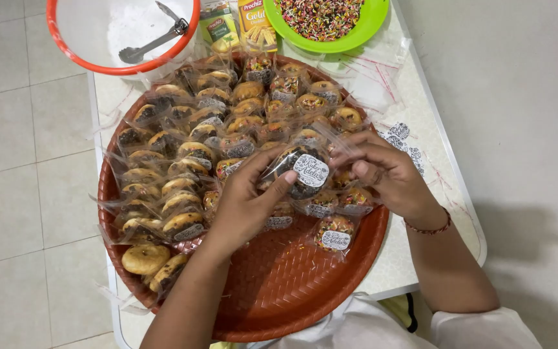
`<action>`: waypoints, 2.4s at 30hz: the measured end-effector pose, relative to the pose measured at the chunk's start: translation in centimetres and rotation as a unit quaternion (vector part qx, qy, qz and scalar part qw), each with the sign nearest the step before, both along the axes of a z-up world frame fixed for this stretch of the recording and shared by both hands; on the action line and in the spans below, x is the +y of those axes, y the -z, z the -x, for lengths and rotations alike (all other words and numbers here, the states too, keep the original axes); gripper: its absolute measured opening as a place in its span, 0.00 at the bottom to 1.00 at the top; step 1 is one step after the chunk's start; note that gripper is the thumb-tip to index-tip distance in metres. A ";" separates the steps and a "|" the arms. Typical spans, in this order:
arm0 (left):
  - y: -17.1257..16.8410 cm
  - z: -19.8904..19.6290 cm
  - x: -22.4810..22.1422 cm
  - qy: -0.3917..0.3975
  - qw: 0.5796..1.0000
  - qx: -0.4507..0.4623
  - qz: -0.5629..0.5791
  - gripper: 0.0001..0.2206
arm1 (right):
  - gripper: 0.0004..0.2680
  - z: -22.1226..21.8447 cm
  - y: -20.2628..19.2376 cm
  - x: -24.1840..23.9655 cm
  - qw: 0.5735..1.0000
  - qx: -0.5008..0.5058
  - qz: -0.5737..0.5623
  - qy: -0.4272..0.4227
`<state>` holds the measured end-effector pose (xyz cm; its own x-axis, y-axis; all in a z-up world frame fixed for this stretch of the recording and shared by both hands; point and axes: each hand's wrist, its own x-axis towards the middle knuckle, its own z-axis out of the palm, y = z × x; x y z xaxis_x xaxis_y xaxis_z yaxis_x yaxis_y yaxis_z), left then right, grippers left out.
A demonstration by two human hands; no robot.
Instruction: Applying labels to individually wrapped donuts and arranging them on a large tray
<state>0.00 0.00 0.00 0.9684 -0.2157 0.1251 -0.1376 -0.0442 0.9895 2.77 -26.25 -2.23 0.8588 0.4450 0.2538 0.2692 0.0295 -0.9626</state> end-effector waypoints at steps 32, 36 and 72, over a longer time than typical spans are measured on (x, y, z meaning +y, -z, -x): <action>-1.0 1.2 -1.0 0.004 0.993 -0.086 -0.083 0.21 | 0.26 0.3 2.8 -0.6 0.948 -0.183 0.233 0.118; -3.4 4.3 -1.4 -0.041 0.933 -0.210 -0.290 0.37 | 0.14 1.7 -1.4 0.6 0.923 -0.248 0.229 0.184; 1.5 17.8 9.4 -0.179 0.916 -0.189 -0.304 0.06 | 0.23 4.9 -3.5 15.6 0.795 -0.462 0.392 -0.031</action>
<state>-17.85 9.44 -1.50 0.9025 -0.0334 0.4294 -0.3350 -0.6808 0.6514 -2.17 -10.68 1.23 0.4382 0.8112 0.3871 0.8929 -0.4424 -0.0836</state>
